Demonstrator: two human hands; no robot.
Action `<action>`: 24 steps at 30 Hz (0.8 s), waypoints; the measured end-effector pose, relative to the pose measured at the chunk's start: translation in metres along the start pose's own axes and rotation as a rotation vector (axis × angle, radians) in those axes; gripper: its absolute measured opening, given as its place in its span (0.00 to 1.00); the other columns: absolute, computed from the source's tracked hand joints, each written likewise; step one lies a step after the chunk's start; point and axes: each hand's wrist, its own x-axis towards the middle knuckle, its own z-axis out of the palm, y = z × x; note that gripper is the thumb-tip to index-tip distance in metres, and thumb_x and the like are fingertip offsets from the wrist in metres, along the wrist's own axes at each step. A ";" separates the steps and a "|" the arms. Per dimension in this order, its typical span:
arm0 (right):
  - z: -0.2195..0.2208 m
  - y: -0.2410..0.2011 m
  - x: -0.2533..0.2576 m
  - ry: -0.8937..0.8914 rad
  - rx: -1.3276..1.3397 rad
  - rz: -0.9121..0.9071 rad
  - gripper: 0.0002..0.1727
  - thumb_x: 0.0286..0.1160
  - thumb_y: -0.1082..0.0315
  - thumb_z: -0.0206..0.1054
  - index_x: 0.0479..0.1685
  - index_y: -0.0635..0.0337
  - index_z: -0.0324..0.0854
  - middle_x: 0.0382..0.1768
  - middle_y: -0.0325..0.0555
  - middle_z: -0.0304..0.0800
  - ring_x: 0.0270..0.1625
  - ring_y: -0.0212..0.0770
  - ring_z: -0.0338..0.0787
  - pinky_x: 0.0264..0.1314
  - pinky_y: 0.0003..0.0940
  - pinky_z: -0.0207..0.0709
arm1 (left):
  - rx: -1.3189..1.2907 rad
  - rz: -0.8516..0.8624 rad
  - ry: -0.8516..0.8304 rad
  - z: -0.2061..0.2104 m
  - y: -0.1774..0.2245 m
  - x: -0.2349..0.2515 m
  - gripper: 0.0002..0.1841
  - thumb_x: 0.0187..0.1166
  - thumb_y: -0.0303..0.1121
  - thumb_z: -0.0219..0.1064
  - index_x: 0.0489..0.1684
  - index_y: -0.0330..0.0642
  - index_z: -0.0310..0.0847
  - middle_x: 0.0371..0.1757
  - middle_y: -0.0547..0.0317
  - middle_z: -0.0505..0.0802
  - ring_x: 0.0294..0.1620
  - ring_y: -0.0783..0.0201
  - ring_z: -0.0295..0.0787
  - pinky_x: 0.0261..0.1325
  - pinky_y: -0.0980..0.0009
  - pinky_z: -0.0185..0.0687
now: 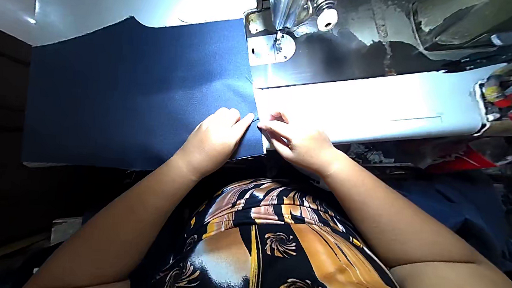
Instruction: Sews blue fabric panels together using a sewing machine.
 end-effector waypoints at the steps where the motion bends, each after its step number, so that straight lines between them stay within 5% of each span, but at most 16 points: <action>1: 0.000 0.000 0.000 0.000 0.000 0.001 0.16 0.81 0.61 0.61 0.55 0.47 0.94 0.55 0.48 0.92 0.57 0.49 0.90 0.57 0.54 0.81 | 0.016 0.023 0.021 0.001 0.001 0.000 0.17 0.81 0.21 0.60 0.64 0.35 0.88 0.38 0.46 0.88 0.41 0.50 0.86 0.44 0.62 0.84; 12: -0.001 -0.001 0.002 -0.011 0.005 0.021 0.16 0.81 0.61 0.61 0.56 0.45 0.94 0.56 0.49 0.92 0.60 0.50 0.90 0.59 0.56 0.80 | 0.042 0.123 -0.028 -0.005 -0.002 0.005 0.17 0.78 0.20 0.59 0.59 0.35 0.90 0.38 0.47 0.91 0.40 0.49 0.89 0.40 0.59 0.84; 15: -0.006 0.002 0.006 0.040 0.181 0.063 0.13 0.80 0.65 0.62 0.49 0.51 0.95 0.45 0.43 0.91 0.48 0.38 0.89 0.50 0.39 0.81 | 0.069 0.105 -0.083 -0.009 0.001 0.003 0.20 0.78 0.20 0.57 0.65 0.37 0.88 0.38 0.47 0.90 0.38 0.47 0.86 0.36 0.55 0.77; 17: -0.011 0.004 0.009 0.093 0.337 0.157 0.13 0.79 0.67 0.61 0.47 0.54 0.94 0.40 0.39 0.95 0.42 0.26 0.89 0.46 0.25 0.82 | 0.087 0.105 -0.063 -0.008 -0.001 0.001 0.21 0.79 0.20 0.56 0.66 0.40 0.88 0.39 0.48 0.89 0.40 0.48 0.85 0.42 0.53 0.76; 18: -0.012 0.004 0.010 0.108 0.365 0.173 0.14 0.79 0.67 0.61 0.49 0.54 0.94 0.43 0.38 0.96 0.45 0.24 0.90 0.50 0.23 0.83 | 0.093 0.090 -0.049 -0.007 -0.001 -0.001 0.21 0.80 0.23 0.56 0.67 0.44 0.89 0.42 0.49 0.90 0.47 0.47 0.86 0.53 0.49 0.76; 20: -0.012 -0.001 0.011 0.012 0.238 0.121 0.22 0.79 0.62 0.60 0.70 0.53 0.87 0.67 0.43 0.89 0.71 0.36 0.85 0.74 0.40 0.76 | 0.069 0.020 -0.058 -0.006 -0.003 -0.006 0.21 0.82 0.30 0.56 0.67 0.53 0.89 0.65 0.53 0.91 0.76 0.45 0.78 0.81 0.34 0.56; 22: -0.009 -0.012 0.012 -0.198 -0.028 0.039 0.35 0.83 0.48 0.58 0.88 0.54 0.69 0.89 0.45 0.67 0.90 0.49 0.66 0.84 0.60 0.60 | -0.033 -0.045 -0.088 -0.001 -0.010 -0.009 0.22 0.83 0.35 0.53 0.68 0.58 0.89 0.83 0.62 0.81 0.92 0.45 0.59 0.86 0.23 0.34; 24: 0.000 -0.021 0.007 -0.261 -0.175 0.018 0.43 0.84 0.38 0.53 0.91 0.59 0.63 0.93 0.48 0.57 0.93 0.52 0.58 0.88 0.60 0.52 | -0.099 -0.087 -0.109 0.005 -0.015 -0.012 0.24 0.82 0.37 0.50 0.70 0.59 0.88 0.87 0.69 0.76 0.95 0.50 0.54 0.84 0.19 0.30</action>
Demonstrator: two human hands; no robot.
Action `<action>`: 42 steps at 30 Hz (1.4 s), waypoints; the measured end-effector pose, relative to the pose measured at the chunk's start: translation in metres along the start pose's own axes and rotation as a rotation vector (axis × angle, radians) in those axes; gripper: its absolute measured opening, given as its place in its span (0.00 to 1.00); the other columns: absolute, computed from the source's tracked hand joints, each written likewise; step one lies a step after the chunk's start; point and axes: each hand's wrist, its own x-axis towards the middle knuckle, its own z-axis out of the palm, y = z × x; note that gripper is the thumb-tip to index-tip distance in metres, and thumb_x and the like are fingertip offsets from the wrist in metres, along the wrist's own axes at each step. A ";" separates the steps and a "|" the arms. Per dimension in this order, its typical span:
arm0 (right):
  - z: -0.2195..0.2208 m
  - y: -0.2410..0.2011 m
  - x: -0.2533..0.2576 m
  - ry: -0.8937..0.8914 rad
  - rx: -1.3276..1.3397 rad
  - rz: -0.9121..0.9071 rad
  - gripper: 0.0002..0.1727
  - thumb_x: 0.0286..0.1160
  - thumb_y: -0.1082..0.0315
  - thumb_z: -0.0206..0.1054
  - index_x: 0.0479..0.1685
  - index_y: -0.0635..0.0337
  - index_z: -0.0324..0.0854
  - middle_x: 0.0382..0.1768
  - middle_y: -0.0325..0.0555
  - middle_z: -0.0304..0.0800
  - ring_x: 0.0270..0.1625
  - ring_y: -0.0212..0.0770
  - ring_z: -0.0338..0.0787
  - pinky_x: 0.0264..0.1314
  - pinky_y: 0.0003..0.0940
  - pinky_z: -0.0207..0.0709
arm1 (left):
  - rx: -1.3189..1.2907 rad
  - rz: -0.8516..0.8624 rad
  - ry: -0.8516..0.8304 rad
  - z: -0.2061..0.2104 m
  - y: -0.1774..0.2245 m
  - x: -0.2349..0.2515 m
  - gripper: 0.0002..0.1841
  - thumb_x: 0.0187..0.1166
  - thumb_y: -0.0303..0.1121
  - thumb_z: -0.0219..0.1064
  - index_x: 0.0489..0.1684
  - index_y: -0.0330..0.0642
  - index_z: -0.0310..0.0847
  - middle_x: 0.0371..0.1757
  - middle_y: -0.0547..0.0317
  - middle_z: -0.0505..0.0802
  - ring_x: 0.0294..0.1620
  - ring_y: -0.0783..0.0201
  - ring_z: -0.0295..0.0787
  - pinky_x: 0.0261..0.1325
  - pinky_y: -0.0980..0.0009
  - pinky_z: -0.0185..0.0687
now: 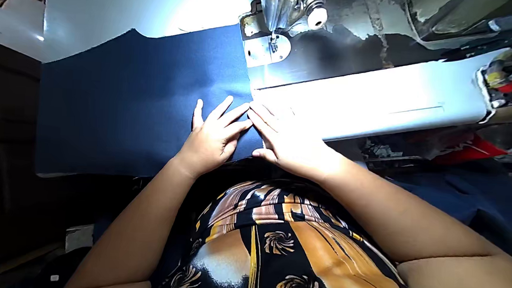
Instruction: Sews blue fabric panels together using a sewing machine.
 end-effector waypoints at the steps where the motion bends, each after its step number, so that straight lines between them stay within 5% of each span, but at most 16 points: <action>1: 0.001 -0.002 -0.002 -0.014 -0.021 0.014 0.44 0.85 0.36 0.50 0.92 0.59 0.61 0.94 0.47 0.56 0.93 0.51 0.58 0.88 0.58 0.53 | -0.018 -0.007 -0.003 0.001 -0.001 0.000 0.24 0.82 0.37 0.50 0.70 0.59 0.88 0.87 0.69 0.76 0.95 0.51 0.55 0.84 0.19 0.30; 5: -0.017 0.019 0.007 -0.079 0.089 0.041 0.43 0.84 0.38 0.53 0.89 0.63 0.64 0.90 0.55 0.64 0.91 0.52 0.65 0.88 0.54 0.60 | -0.045 -0.011 -0.029 0.002 -0.006 0.021 0.24 0.82 0.38 0.48 0.71 0.60 0.87 0.86 0.69 0.77 0.94 0.50 0.56 0.82 0.18 0.30; 10: -0.055 0.087 0.048 -0.191 -0.090 0.301 0.45 0.84 0.31 0.45 0.94 0.50 0.57 0.94 0.46 0.56 0.95 0.60 0.52 0.84 0.80 0.45 | -0.027 -0.020 -0.059 -0.004 -0.038 0.101 0.25 0.87 0.40 0.45 0.78 0.62 0.80 0.89 0.69 0.73 0.96 0.50 0.50 0.82 0.17 0.26; 13: -0.055 0.130 0.062 0.023 -0.125 0.359 0.40 0.87 0.33 0.44 0.87 0.50 0.70 0.88 0.54 0.67 0.90 0.65 0.62 0.85 0.74 0.52 | -0.032 0.027 -0.003 -0.002 -0.066 0.142 0.24 0.87 0.41 0.45 0.77 0.59 0.81 0.89 0.67 0.74 0.96 0.48 0.51 0.81 0.16 0.27; 15: -0.048 0.141 0.065 0.206 -0.032 0.348 0.30 0.86 0.42 0.54 0.76 0.48 0.82 0.79 0.53 0.78 0.84 0.61 0.70 0.84 0.64 0.57 | -0.037 0.038 0.020 -0.001 -0.072 0.153 0.24 0.87 0.40 0.46 0.76 0.59 0.81 0.87 0.67 0.76 0.96 0.48 0.52 0.81 0.16 0.27; 20: -0.042 0.137 0.069 0.287 0.143 0.134 0.18 0.81 0.58 0.60 0.62 0.49 0.90 0.61 0.52 0.90 0.71 0.57 0.82 0.74 0.59 0.69 | -0.044 0.060 0.009 -0.002 -0.074 0.155 0.24 0.87 0.48 0.50 0.75 0.60 0.83 0.86 0.68 0.77 0.95 0.50 0.54 0.82 0.18 0.28; 25: -0.045 0.141 0.074 0.136 0.196 0.089 0.19 0.80 0.59 0.58 0.61 0.32 0.92 0.61 0.43 0.86 0.72 0.52 0.76 0.71 0.62 0.62 | -0.038 0.072 -0.013 -0.006 -0.074 0.157 0.35 0.77 0.69 0.57 0.77 0.61 0.82 0.87 0.64 0.76 0.94 0.49 0.56 0.83 0.18 0.27; 42: -0.048 0.139 0.072 0.108 0.193 0.077 0.20 0.82 0.62 0.56 0.55 0.31 0.95 0.62 0.43 0.86 0.73 0.53 0.75 0.72 0.62 0.58 | -0.021 0.104 0.013 -0.006 -0.075 0.158 0.36 0.76 0.69 0.58 0.77 0.58 0.83 0.86 0.59 0.78 0.92 0.49 0.61 0.86 0.22 0.32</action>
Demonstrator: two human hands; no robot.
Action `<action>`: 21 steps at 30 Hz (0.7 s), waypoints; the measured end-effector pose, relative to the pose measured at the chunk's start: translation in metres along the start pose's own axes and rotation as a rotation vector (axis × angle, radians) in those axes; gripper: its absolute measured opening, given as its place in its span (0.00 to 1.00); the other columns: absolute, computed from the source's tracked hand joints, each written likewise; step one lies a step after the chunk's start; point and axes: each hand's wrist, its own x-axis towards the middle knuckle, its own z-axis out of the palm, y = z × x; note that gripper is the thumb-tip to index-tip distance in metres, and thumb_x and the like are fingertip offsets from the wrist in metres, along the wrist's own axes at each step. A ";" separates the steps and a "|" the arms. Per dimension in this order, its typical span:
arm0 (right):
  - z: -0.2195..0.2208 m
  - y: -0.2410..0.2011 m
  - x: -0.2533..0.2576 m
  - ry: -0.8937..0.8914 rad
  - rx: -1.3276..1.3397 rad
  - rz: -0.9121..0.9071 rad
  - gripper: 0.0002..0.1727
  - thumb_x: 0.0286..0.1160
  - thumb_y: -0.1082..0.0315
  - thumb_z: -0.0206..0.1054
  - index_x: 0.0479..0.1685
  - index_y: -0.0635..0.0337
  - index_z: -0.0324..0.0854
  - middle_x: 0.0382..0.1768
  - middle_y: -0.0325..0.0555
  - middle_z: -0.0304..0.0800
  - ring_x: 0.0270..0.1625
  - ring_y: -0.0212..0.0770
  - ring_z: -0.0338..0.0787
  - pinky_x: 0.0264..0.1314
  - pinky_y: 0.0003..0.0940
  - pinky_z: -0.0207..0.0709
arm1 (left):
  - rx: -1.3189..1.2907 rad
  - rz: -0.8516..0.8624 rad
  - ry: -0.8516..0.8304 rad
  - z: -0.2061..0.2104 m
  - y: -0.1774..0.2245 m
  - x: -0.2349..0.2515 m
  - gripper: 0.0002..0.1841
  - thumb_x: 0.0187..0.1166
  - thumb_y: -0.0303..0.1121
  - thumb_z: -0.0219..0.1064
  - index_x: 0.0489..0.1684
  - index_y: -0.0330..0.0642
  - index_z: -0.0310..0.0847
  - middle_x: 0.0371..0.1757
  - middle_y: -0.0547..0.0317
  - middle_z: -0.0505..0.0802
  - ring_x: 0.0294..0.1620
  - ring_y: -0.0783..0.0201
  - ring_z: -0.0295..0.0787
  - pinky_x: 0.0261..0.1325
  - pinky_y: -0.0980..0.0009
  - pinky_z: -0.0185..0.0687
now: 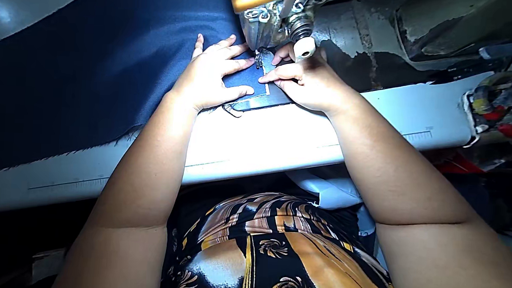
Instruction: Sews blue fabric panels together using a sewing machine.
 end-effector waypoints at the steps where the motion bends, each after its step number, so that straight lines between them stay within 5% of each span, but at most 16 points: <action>1: 0.000 0.000 0.000 0.003 0.000 0.000 0.20 0.82 0.62 0.56 0.55 0.31 0.95 0.62 0.43 0.86 0.72 0.53 0.75 0.71 0.62 0.59 | -0.003 0.000 0.003 0.000 0.000 0.000 0.36 0.76 0.69 0.58 0.77 0.58 0.83 0.86 0.58 0.78 0.92 0.48 0.61 0.86 0.22 0.32; 14: 0.003 0.002 0.000 0.025 -0.015 -0.014 0.21 0.80 0.64 0.56 0.54 0.30 0.95 0.61 0.42 0.87 0.71 0.51 0.76 0.70 0.60 0.59 | 0.005 0.006 0.006 0.001 -0.002 0.000 0.36 0.76 0.69 0.58 0.77 0.58 0.83 0.85 0.59 0.79 0.92 0.49 0.62 0.86 0.22 0.33; 21: 0.001 -0.001 0.001 0.007 -0.043 0.014 0.23 0.81 0.65 0.54 0.54 0.30 0.95 0.62 0.41 0.87 0.72 0.51 0.76 0.70 0.60 0.60 | -0.012 0.018 0.027 0.001 -0.003 0.000 0.24 0.89 0.49 0.51 0.75 0.58 0.85 0.84 0.60 0.80 0.91 0.49 0.63 0.86 0.23 0.35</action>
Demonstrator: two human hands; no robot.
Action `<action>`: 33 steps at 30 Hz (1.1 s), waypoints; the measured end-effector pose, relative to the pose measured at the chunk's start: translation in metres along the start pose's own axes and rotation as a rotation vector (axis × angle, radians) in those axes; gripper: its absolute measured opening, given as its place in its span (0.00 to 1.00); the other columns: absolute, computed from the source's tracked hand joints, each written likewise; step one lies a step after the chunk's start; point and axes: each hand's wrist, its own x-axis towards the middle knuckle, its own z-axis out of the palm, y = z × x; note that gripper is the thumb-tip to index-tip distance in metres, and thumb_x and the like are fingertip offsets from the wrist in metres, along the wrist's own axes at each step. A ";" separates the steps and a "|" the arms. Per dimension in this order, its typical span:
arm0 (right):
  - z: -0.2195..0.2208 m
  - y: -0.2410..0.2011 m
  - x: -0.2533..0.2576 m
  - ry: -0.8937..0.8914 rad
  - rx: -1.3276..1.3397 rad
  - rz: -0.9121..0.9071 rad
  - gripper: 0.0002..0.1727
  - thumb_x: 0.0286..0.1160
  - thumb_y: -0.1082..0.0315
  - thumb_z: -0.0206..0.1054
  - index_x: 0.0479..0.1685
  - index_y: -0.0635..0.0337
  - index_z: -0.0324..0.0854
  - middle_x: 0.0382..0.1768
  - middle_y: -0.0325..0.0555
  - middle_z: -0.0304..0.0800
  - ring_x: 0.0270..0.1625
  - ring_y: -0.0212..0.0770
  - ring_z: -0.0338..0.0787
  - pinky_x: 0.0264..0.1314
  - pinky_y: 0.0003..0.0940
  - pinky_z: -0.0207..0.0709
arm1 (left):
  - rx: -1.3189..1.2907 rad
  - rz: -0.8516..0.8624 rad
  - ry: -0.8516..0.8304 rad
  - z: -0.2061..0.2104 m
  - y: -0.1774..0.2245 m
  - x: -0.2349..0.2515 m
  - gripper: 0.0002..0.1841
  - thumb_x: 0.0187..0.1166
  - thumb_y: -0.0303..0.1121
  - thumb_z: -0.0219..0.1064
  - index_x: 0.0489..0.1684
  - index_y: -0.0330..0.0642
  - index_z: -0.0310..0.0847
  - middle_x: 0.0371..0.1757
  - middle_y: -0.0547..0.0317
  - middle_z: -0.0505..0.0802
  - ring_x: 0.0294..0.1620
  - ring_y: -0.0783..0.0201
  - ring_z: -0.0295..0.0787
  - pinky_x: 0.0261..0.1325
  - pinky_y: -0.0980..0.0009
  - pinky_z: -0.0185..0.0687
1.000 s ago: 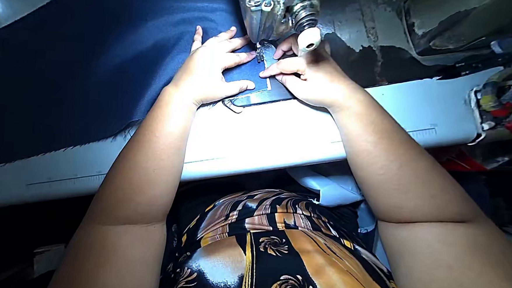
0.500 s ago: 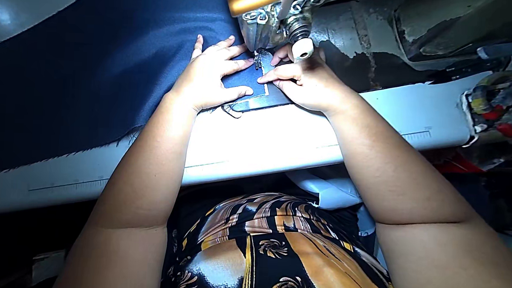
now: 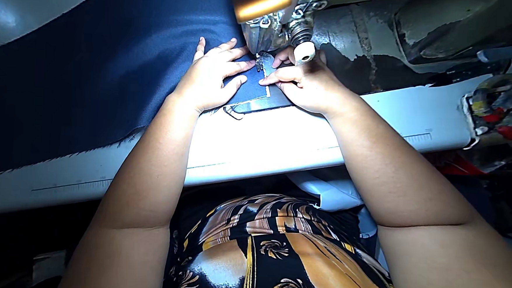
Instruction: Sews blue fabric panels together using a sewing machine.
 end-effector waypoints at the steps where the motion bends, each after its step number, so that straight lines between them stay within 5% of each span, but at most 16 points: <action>1: 0.000 -0.001 0.000 -0.002 0.001 0.004 0.23 0.80 0.65 0.54 0.54 0.30 0.95 0.63 0.42 0.87 0.72 0.51 0.76 0.70 0.60 0.60 | -0.009 0.000 0.008 0.000 0.000 0.000 0.23 0.89 0.45 0.49 0.74 0.58 0.85 0.84 0.60 0.81 0.91 0.49 0.64 0.86 0.23 0.35; 8: 0.002 0.009 0.001 0.068 0.158 -0.030 0.18 0.77 0.63 0.60 0.54 0.38 0.96 0.59 0.41 0.89 0.71 0.47 0.78 0.73 0.57 0.61 | -0.004 -0.013 -0.017 0.000 0.002 -0.001 0.25 0.89 0.42 0.46 0.78 0.59 0.82 0.86 0.63 0.78 0.93 0.51 0.59 0.87 0.23 0.31; 10: 0.001 0.012 0.000 0.174 0.343 -0.034 0.16 0.75 0.69 0.64 0.56 0.54 0.93 0.58 0.47 0.92 0.68 0.37 0.85 0.77 0.40 0.73 | 0.007 -0.016 -0.050 -0.003 0.007 -0.008 0.26 0.89 0.40 0.43 0.80 0.57 0.79 0.89 0.62 0.74 0.95 0.51 0.55 0.86 0.21 0.29; 12: -0.009 0.004 -0.007 0.149 0.404 0.107 0.18 0.78 0.73 0.63 0.64 0.62 0.86 0.62 0.53 0.89 0.62 0.35 0.87 0.68 0.28 0.78 | 0.012 -0.018 -0.061 -0.006 0.017 -0.028 0.26 0.88 0.39 0.43 0.80 0.55 0.79 0.89 0.60 0.73 0.95 0.49 0.54 0.85 0.21 0.30; 16: -0.015 -0.025 -0.028 0.029 0.232 0.212 0.19 0.83 0.70 0.58 0.69 0.57 0.84 0.62 0.54 0.87 0.59 0.43 0.86 0.64 0.37 0.77 | -0.007 -0.075 -0.039 -0.004 0.069 -0.095 0.26 0.81 0.34 0.46 0.70 0.55 0.87 0.85 0.61 0.79 0.92 0.47 0.61 0.85 0.21 0.35; 18: -0.003 -0.039 -0.032 0.007 0.163 0.193 0.23 0.81 0.67 0.57 0.73 0.48 0.84 0.63 0.53 0.87 0.69 0.53 0.83 0.72 0.59 0.72 | 0.004 -0.097 -0.039 0.000 0.094 -0.115 0.25 0.76 0.30 0.50 0.66 0.57 0.90 0.82 0.60 0.82 0.90 0.45 0.65 0.82 0.19 0.37; 20: 0.007 -0.053 -0.022 -0.041 0.067 0.204 0.27 0.81 0.64 0.56 0.78 0.32 0.81 0.63 0.51 0.84 0.73 0.58 0.77 0.66 0.70 0.66 | 0.020 -0.111 -0.032 0.002 0.102 -0.114 0.24 0.77 0.28 0.53 0.65 0.59 0.90 0.79 0.61 0.85 0.87 0.45 0.70 0.81 0.18 0.40; 22: 0.013 -0.060 -0.005 -0.074 -0.018 0.189 0.28 0.83 0.66 0.57 0.81 0.30 0.78 0.62 0.54 0.82 0.71 0.61 0.76 0.62 0.67 0.67 | 0.056 -0.109 -0.067 -0.005 0.095 -0.098 0.23 0.80 0.26 0.54 0.66 0.57 0.89 0.77 0.61 0.87 0.83 0.47 0.76 0.81 0.19 0.44; 26: 0.006 -0.055 0.008 -0.040 0.023 0.144 0.23 0.84 0.71 0.55 0.74 0.51 0.83 0.61 0.60 0.87 0.70 0.59 0.83 0.73 0.55 0.74 | 0.165 -0.076 -0.083 -0.017 0.088 -0.074 0.19 0.84 0.30 0.55 0.65 0.56 0.89 0.51 0.57 0.95 0.61 0.51 0.90 0.81 0.31 0.57; 28: 0.004 -0.049 -0.005 -0.011 0.059 0.152 0.21 0.83 0.71 0.55 0.71 0.54 0.85 0.60 0.57 0.88 0.69 0.55 0.84 0.77 0.50 0.72 | 0.135 -0.078 -0.017 -0.011 0.085 -0.073 0.17 0.85 0.33 0.57 0.64 0.56 0.90 0.46 0.57 0.96 0.57 0.52 0.91 0.81 0.33 0.59; 31: 0.011 -0.045 -0.029 0.092 0.070 0.131 0.23 0.79 0.71 0.57 0.70 0.51 0.87 0.62 0.56 0.86 0.71 0.57 0.80 0.78 0.53 0.69 | -0.016 -0.050 0.201 0.012 0.074 -0.080 0.15 0.83 0.32 0.62 0.58 0.52 0.94 0.49 0.56 0.96 0.55 0.54 0.89 0.74 0.45 0.68; 33: 0.016 -0.050 -0.033 0.089 0.054 0.042 0.25 0.78 0.69 0.57 0.74 0.48 0.84 0.71 0.54 0.83 0.77 0.59 0.76 0.77 0.61 0.68 | -0.089 -0.065 0.239 0.019 0.075 -0.085 0.15 0.83 0.31 0.62 0.60 0.46 0.92 0.60 0.52 0.94 0.67 0.53 0.87 0.81 0.50 0.68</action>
